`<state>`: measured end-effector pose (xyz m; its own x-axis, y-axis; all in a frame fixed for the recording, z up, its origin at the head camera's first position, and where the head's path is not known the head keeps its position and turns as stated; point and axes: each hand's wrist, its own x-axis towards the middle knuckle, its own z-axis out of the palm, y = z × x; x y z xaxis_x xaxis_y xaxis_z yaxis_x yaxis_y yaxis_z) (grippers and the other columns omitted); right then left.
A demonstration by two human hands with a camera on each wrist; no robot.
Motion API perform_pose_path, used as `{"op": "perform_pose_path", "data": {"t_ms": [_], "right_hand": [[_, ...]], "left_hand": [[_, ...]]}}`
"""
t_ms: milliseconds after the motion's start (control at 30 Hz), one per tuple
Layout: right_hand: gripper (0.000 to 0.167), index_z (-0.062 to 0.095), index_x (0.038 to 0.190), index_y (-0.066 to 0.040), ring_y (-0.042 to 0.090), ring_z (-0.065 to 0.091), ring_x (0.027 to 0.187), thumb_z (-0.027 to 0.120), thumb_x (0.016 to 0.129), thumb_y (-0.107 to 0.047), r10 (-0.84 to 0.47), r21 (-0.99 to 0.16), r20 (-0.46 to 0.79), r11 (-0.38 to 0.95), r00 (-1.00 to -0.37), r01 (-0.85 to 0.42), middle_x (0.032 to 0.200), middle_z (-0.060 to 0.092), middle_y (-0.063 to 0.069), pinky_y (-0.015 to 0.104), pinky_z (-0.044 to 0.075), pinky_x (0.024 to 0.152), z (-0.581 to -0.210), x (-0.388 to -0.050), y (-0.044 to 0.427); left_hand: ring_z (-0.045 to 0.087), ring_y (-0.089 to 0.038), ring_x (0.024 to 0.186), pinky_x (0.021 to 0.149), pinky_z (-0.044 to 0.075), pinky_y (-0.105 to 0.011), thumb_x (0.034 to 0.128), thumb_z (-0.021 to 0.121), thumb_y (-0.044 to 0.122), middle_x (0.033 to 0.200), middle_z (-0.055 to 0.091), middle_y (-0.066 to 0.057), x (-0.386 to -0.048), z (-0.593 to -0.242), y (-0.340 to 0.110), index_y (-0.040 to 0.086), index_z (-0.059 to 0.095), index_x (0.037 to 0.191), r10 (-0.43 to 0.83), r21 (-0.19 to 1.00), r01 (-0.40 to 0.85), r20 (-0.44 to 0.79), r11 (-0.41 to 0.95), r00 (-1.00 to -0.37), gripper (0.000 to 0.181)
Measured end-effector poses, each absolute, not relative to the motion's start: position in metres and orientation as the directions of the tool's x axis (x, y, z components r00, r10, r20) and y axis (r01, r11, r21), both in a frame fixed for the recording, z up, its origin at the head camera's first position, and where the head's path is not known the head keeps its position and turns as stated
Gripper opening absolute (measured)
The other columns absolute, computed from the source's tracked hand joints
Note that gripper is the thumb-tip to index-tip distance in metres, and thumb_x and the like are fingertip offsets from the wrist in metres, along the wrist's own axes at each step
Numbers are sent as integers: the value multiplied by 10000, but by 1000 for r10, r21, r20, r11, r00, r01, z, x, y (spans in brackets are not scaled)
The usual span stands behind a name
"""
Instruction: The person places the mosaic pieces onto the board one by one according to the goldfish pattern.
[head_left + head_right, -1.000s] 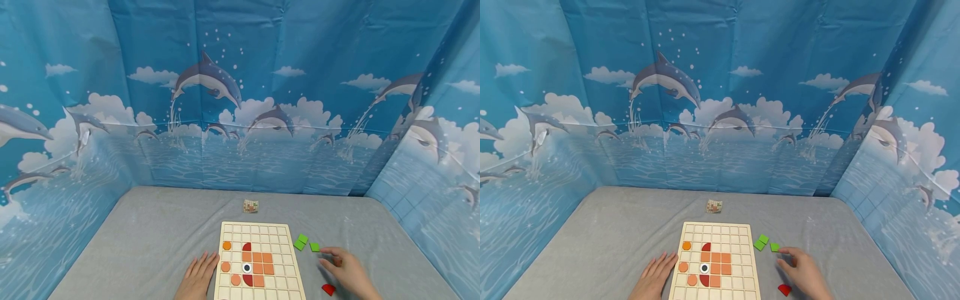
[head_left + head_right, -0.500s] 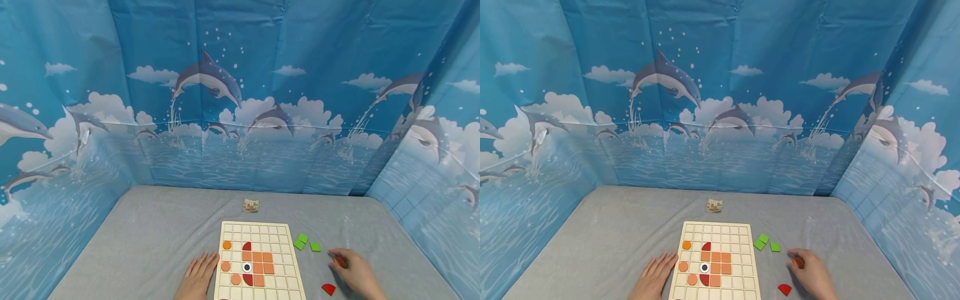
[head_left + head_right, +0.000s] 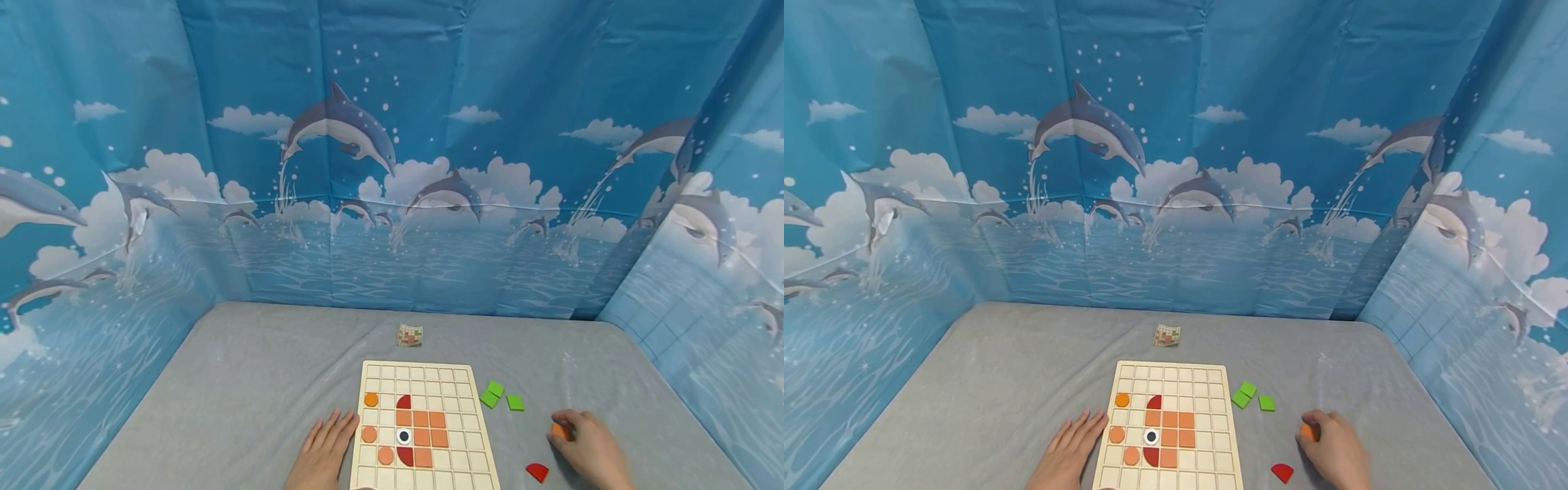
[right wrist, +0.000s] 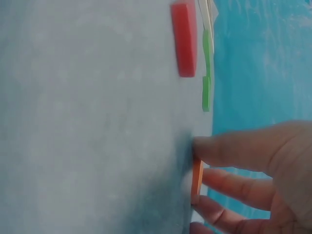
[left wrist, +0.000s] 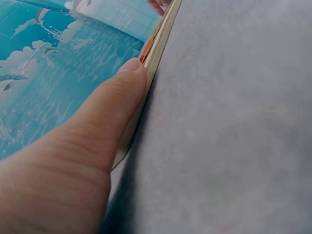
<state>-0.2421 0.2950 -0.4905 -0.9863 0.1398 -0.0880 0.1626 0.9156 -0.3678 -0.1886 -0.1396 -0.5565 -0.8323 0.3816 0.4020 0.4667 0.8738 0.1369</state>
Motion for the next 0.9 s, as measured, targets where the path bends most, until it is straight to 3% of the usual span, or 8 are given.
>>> {"op": "perform_pose_path", "data": {"t_ms": [333,900], "right_hand": [[413,596,969,23,217,483,674,726,823,-341,190,-296,-169,926,-967,234,771,482,98,394,444,593,-488,-237,297],[352,542,849,-59,173,449,611,711,831,-367,199,-372,-241,885,-950,280,681,447,39,301,336,555,-488,-236,299]], "left_hand": [[384,-276,1299,1055,-72,-213,742,430,837,1419,442,-48,-189,-554,-139,70,410,1428,391,146,471,375,870,-840,1029],[386,-287,1293,1062,-73,-211,698,411,878,1421,438,-57,-190,-555,-142,64,399,1431,403,135,486,395,864,-826,1096]]}}
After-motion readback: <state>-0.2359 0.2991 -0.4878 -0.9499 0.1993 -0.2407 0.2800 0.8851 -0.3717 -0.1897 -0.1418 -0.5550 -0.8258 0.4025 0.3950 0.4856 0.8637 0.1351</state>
